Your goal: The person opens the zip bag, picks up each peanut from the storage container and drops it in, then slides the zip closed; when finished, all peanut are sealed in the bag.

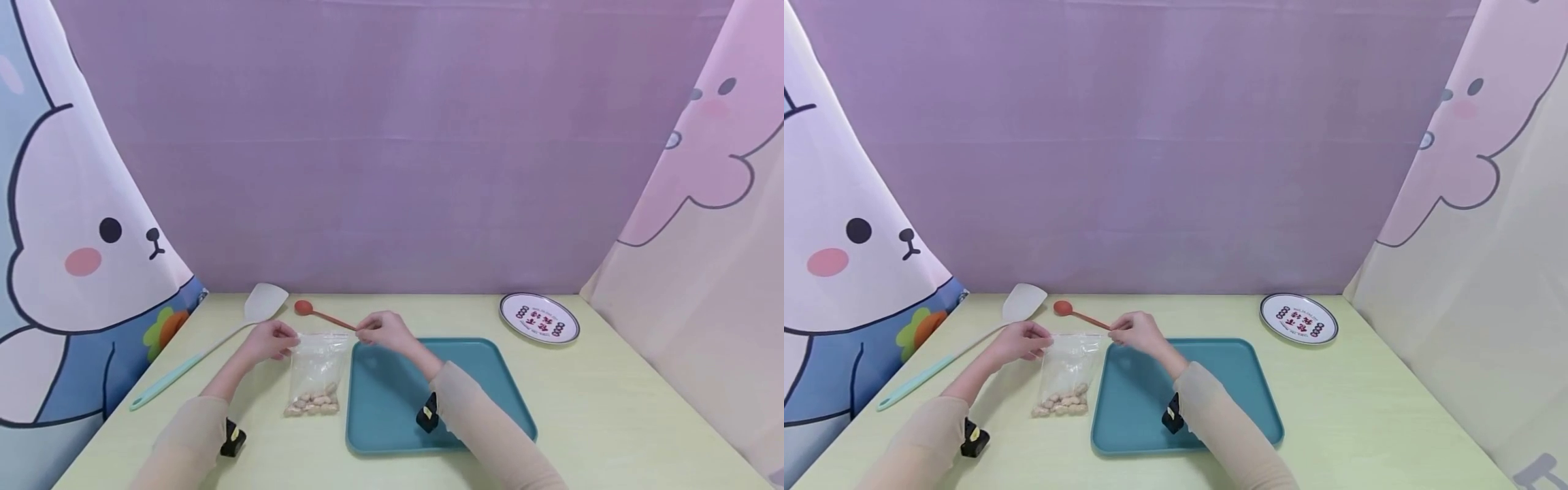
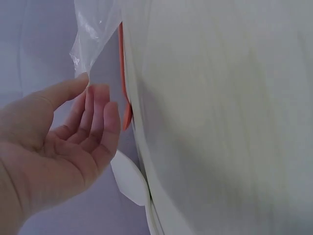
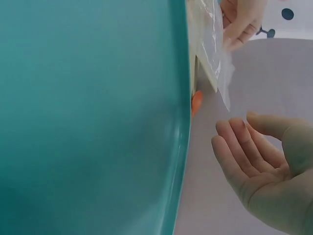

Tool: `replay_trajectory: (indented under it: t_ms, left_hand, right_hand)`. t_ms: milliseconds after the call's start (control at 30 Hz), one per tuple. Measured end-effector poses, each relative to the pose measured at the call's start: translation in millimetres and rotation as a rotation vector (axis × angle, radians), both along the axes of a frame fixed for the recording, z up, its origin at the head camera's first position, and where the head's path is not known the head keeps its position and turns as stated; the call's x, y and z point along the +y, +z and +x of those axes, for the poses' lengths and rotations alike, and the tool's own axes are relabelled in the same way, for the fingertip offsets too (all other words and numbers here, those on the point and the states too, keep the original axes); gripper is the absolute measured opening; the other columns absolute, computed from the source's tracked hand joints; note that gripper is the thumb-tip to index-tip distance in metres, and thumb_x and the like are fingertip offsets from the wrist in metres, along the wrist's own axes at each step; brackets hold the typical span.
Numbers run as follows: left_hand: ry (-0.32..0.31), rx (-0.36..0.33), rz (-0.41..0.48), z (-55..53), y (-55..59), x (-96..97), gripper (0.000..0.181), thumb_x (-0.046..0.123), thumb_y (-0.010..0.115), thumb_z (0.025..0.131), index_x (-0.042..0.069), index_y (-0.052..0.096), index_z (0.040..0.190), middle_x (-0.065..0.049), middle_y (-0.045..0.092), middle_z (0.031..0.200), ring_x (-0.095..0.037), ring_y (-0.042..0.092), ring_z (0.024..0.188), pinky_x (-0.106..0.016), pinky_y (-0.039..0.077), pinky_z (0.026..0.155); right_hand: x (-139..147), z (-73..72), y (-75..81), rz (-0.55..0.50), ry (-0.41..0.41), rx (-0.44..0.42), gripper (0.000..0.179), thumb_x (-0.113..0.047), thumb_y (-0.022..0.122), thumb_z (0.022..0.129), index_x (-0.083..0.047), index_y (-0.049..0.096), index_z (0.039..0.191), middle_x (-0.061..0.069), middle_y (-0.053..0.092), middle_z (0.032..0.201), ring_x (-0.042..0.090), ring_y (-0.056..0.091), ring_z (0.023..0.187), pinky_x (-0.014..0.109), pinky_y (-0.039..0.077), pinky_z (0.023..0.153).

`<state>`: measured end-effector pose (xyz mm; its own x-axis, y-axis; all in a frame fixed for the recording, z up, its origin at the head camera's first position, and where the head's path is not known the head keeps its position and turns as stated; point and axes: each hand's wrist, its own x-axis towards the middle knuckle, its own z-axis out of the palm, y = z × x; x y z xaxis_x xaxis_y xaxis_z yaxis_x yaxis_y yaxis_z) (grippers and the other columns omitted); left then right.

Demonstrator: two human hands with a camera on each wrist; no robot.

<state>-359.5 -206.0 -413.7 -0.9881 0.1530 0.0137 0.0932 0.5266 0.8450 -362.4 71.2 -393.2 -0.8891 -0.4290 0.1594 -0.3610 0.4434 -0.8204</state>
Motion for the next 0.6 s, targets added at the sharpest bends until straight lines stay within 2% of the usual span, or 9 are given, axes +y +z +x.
replay_trajectory:
  t_ms: [100, 200, 233, 300, 433, 467, 600]
  left_hand:
    - [0.035, 0.007, -0.035, -0.1, -2.3, -0.2, 0.026, 0.011, 0.067, 0.085, -0.009, 0.059, 0.099, -0.013, 0.065, 0.082, -0.012, 0.061, 0.063, -0.029, 0.056, 0.059]
    - [0.061, 0.033, -0.053, 2.8, -1.9, -1.2, 0.025, 0.013, 0.067, 0.085, -0.008, 0.06, 0.098, -0.013, 0.065, 0.082, -0.012, 0.061, 0.062, -0.028, 0.055, 0.059]
    - [0.06, 0.064, -0.065, 4.4, -0.7, -1.9, 0.025, 0.013, 0.066, 0.086, -0.008, 0.06, 0.098, -0.015, 0.066, 0.083, -0.014, 0.062, 0.063, -0.028, 0.055, 0.058]
    - [0.069, 0.136, -0.092, 7.5, 3.2, -3.6, 0.023, 0.013, 0.063, 0.088, -0.007, 0.062, 0.098, -0.018, 0.066, 0.087, -0.017, 0.063, 0.065, -0.028, 0.054, 0.06]
    - [0.128, 0.313, -0.162, 13.0, 16.7, -11.8, 0.021, 0.015, 0.059, 0.092, -0.005, 0.064, 0.097, -0.021, 0.067, 0.091, -0.022, 0.064, 0.073, -0.027, 0.051, 0.063]
    - [0.147, 0.347, -0.171, 14.2, 20.4, -14.8, 0.022, 0.016, 0.058, 0.093, -0.004, 0.065, 0.098, -0.021, 0.067, 0.092, -0.023, 0.064, 0.076, -0.028, 0.052, 0.065]
    - [0.19, 0.504, -0.179, 21.9, 34.4, -28.2, 0.029, 0.023, 0.053, 0.096, -0.002, 0.066, 0.104, -0.018, 0.07, 0.096, -0.031, 0.065, 0.088, -0.035, 0.055, 0.073]
  right_hand:
    - [7, -1.3, 0.3, 0.01, -0.002, 0.015, 0.024, -0.014, 0.06, 0.092, 0.002, 0.066, 0.109, 0.016, 0.07, 0.094, 0.034, 0.066, 0.087, 0.042, 0.057, 0.076]
    - [17, -2.6, 2.6, 0.033, -0.009, 0.079, 0.022, -0.017, 0.06, 0.091, -0.003, 0.068, 0.107, 0.012, 0.07, 0.095, 0.028, 0.067, 0.085, 0.036, 0.057, 0.073]
    - [20, 1.3, 8.7, 0.039, -0.013, 0.092, 0.021, -0.016, 0.06, 0.091, -0.004, 0.068, 0.107, 0.012, 0.07, 0.096, 0.029, 0.067, 0.086, 0.036, 0.056, 0.074]
    - [31, 0.1, 12.3, 0.036, -0.026, 0.124, 0.02, -0.018, 0.061, 0.091, -0.007, 0.069, 0.106, 0.01, 0.07, 0.098, 0.026, 0.067, 0.088, 0.031, 0.055, 0.074]
    - [61, 0.4, 25.7, -0.008, -0.05, 0.207, 0.022, -0.02, 0.062, 0.091, -0.006, 0.069, 0.107, 0.012, 0.07, 0.102, 0.028, 0.066, 0.092, 0.03, 0.054, 0.076]
    - [71, -2.7, 26.0, -0.015, -0.066, 0.241, 0.023, -0.022, 0.062, 0.091, -0.007, 0.069, 0.106, 0.011, 0.07, 0.102, 0.026, 0.066, 0.092, 0.029, 0.054, 0.076]
    - [110, 3.7, 44.0, -0.009, -0.168, 0.387, 0.023, -0.02, 0.064, 0.09, -0.003, 0.069, 0.104, 0.013, 0.07, 0.102, 0.025, 0.067, 0.09, 0.033, 0.056, 0.079]
